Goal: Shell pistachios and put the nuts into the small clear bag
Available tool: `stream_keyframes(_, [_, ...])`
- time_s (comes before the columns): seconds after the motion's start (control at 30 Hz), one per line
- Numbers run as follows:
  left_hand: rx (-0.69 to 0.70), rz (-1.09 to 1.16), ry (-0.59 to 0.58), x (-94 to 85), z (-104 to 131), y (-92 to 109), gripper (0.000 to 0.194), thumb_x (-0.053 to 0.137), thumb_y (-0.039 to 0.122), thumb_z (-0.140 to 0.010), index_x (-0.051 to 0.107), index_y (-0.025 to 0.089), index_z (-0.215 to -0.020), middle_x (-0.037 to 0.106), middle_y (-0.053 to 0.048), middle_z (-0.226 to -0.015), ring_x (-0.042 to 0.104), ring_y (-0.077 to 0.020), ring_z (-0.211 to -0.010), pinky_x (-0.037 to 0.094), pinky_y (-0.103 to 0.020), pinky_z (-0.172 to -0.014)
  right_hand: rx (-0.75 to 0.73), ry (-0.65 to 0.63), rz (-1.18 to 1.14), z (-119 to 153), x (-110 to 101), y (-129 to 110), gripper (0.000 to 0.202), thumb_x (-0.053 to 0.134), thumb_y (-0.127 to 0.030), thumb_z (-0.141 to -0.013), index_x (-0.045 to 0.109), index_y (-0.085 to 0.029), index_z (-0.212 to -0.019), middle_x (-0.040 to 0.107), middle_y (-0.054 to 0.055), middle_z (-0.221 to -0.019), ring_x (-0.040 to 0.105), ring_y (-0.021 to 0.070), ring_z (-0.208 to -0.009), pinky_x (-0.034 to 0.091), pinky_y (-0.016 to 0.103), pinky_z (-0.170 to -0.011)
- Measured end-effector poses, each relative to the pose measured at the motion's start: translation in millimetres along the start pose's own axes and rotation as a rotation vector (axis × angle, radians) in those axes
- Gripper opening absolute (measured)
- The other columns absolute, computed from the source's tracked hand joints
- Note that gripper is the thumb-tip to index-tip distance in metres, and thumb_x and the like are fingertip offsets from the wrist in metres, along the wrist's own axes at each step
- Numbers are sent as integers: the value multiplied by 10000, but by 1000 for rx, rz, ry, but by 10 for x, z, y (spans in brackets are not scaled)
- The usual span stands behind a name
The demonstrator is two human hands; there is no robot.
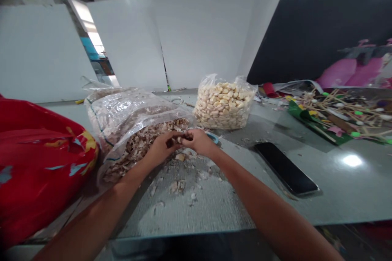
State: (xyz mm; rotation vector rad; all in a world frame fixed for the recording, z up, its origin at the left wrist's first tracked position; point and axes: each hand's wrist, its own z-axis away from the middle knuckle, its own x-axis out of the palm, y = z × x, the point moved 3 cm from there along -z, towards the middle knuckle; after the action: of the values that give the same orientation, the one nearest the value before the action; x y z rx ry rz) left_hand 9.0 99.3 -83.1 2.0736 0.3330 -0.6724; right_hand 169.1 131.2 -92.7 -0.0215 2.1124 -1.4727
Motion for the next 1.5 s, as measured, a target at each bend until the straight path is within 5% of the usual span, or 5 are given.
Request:
stream_keyframes(0.13, [-14,-4,60,-30,-6,-47,237,659,282,-768,677,184,-983,676,-15,-776,562,-124,-638,427,-225,-620,33,-55,-277,14,63,-62,322,656,-413,-724,654,-121,-861,614,9,-637,535,102,-544,419,218,-536])
stream_keyframes(0.27, [-65,75,154,-63,-17,-103,200,663,277,-757,682,180,-931,675,-14,-761,567,-125,-633,419,-223,-604,-30,78,-420,19,27,-125,307,685,-386,-700,604,-159,-889,615,7,-723,551,105,-585,465,229,-555])
stream_keyframes(0.43, [-109,109,166,-47,-26,-128,211,659,296,-748,674,169,-916,676,-24,-760,577,-136,-651,420,-223,-609,-213,216,-246,72,-9,-223,183,635,-316,-767,594,-181,-884,619,22,-811,591,133,-746,487,247,-676])
stream_keyframes(0.73, [-99,2,70,1,-3,-62,209,633,319,-758,648,158,-890,547,30,-604,449,-100,-546,332,-201,-526,-353,231,290,201,4,-405,173,542,-215,-812,634,-190,-956,637,40,-867,578,147,-786,451,258,-741])
stream_keyframes(1.5, [-141,26,131,6,15,-21,208,642,340,-755,628,177,-884,609,22,-633,487,-112,-546,339,-213,-529,-312,235,81,190,-1,-407,222,536,-212,-811,579,-184,-1026,656,56,-936,638,169,-867,496,289,-820])
